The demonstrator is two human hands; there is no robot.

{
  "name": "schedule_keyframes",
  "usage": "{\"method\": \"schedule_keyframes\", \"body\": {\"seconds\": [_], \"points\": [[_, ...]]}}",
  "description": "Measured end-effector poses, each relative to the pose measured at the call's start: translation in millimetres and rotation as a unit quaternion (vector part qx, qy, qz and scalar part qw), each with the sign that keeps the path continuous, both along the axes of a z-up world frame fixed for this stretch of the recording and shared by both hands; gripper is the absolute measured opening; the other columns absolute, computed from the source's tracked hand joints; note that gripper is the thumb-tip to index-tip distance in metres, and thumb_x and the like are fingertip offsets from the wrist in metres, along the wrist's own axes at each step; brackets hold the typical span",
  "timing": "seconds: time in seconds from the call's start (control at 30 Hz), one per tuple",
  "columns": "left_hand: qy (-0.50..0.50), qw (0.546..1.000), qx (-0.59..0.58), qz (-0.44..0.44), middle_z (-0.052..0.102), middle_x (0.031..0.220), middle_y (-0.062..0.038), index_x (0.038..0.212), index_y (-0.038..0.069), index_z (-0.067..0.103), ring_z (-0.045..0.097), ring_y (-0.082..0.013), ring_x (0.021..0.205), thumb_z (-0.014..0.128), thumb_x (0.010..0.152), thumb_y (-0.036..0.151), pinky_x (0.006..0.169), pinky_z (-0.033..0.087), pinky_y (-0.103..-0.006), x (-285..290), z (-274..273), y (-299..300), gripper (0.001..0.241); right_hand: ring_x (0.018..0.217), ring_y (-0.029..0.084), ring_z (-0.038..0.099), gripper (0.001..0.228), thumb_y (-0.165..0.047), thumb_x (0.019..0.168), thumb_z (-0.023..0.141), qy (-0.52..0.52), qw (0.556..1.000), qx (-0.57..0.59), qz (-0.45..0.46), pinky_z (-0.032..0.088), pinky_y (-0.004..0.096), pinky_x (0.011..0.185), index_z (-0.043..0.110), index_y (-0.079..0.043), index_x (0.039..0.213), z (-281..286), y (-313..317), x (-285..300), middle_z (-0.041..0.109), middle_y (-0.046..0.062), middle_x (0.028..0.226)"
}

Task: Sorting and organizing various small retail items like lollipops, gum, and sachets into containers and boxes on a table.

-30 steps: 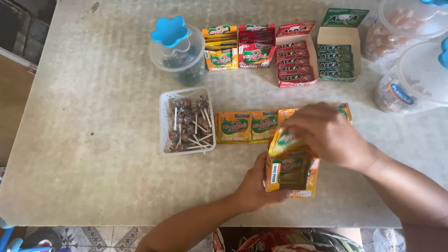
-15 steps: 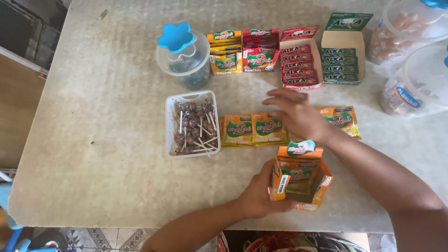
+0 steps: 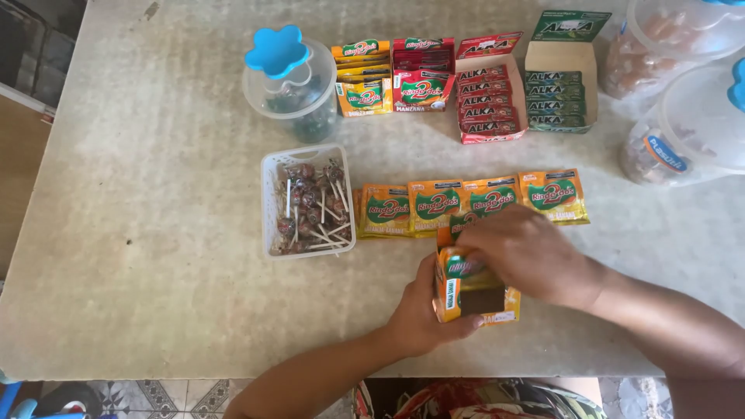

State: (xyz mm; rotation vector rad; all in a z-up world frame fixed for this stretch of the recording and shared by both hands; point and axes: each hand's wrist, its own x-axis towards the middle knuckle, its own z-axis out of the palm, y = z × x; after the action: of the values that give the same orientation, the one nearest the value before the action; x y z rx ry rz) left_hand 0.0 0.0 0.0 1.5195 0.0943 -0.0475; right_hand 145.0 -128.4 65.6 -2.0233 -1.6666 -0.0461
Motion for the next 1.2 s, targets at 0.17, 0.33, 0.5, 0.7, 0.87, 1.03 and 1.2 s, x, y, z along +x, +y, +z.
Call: {"method": "schedule_keyframes", "body": {"seconds": [0.17, 0.33, 0.5, 0.7, 0.87, 1.03, 1.2], "points": [[0.021, 1.0, 0.001, -0.014, 0.058, 0.12, -0.006, 0.136, 0.005, 0.029, 0.058, -0.0154, 0.108, 0.074, 0.065, 0.036, 0.089, 0.049, -0.0325, -0.6, -1.1, -1.2, 0.09, 0.08, 0.018, 0.067, 0.013, -0.019, 0.086, 0.061, 0.117, 0.989, -0.045, -0.084, 0.049, 0.031, 0.071, 0.07, -0.013, 0.094, 9.8, -18.6, 33.7, 0.072, 0.0, 0.091], [0.035, 0.999, -0.015, -0.022, 0.059, 0.121, -0.005, 0.137, 0.007, 0.028, 0.058, -0.0143, 0.109, 0.074, 0.065, 0.034, 0.091, 0.049, -0.0324, 0.0, 3.7, -0.8, 0.09, 0.074, 0.012, 0.065, 0.019, -0.025, 0.09, 0.054, 0.176, 0.972, -0.109, -0.114, 0.045, 0.027, 0.07, 0.069, -0.015, 0.094, 25.7, -23.6, 40.3, 0.073, -0.006, 0.084], [0.016, 0.995, 0.008, -0.094, 0.06, 0.123, -0.006, 0.137, 0.009, 0.031, 0.06, -0.0177, 0.11, 0.073, 0.066, 0.036, 0.089, 0.05, -0.0334, -2.2, 1.6, 0.4, 0.087, 0.07, 0.016, 0.057, 0.02, -0.016, 0.093, 0.056, 0.147, 0.955, -0.074, -0.245, 0.042, 0.031, 0.065, 0.063, -0.01, 0.111, 18.0, -29.8, 82.7, 0.067, 0.004, 0.083], [0.045, 0.981, 0.085, -0.17, 0.057, 0.127, -0.007, 0.139, 0.01, 0.026, 0.056, -0.0212, 0.117, 0.069, 0.062, 0.042, 0.094, 0.044, -0.0356, -4.1, 18.7, 1.9, 0.094, 0.114, 0.028, 0.052, 0.033, -0.034, 0.093, 0.043, 0.19, 0.905, -0.297, -0.236, 0.037, 0.04, 0.093, 0.057, -0.03, 0.123, -49.8, -12.8, 99.0, 0.062, -0.004, 0.123], [0.05, 0.987, 0.066, -0.136, 0.058, 0.124, -0.006, 0.139, 0.009, 0.027, 0.058, -0.0184, 0.112, 0.07, 0.062, 0.041, 0.092, 0.047, -0.0339, -3.9, 11.8, 0.7, 0.094, 0.123, 0.025, 0.046, 0.033, -0.018, 0.092, 0.05, 0.099, 0.981, -0.077, -0.148, 0.031, 0.046, 0.101, 0.056, -0.016, 0.124, -39.4, -23.3, 86.7, 0.055, 0.004, 0.126], [0.04, 0.996, 0.031, -0.076, 0.06, 0.122, -0.005, 0.137, 0.007, 0.027, 0.06, -0.0169, 0.11, 0.071, 0.065, 0.039, 0.09, 0.05, -0.0335, -3.6, 8.3, -1.2, 0.09, 0.076, 0.012, 0.062, 0.022, -0.027, 0.077, 0.071, 0.213, 0.972, 0.012, -0.095, 0.049, 0.025, 0.071, 0.066, -0.01, 0.09, 11.9, -39.5, 17.3, 0.066, 0.001, 0.089], [-0.009, 0.994, 0.079, -0.072, 0.052, 0.13, -0.009, 0.137, 0.008, 0.029, 0.055, -0.0227, 0.117, 0.066, 0.069, 0.046, 0.093, 0.046, -0.0372, -4.3, 6.3, -4.1, 0.087, 0.088, 0.025, 0.062, 0.037, -0.035, 0.07, 0.075, -0.043, 0.996, -0.069, -0.038, 0.045, 0.039, 0.073, 0.061, -0.015, 0.098, -33.5, -42.4, -19.5, 0.066, 0.003, 0.1]]}}
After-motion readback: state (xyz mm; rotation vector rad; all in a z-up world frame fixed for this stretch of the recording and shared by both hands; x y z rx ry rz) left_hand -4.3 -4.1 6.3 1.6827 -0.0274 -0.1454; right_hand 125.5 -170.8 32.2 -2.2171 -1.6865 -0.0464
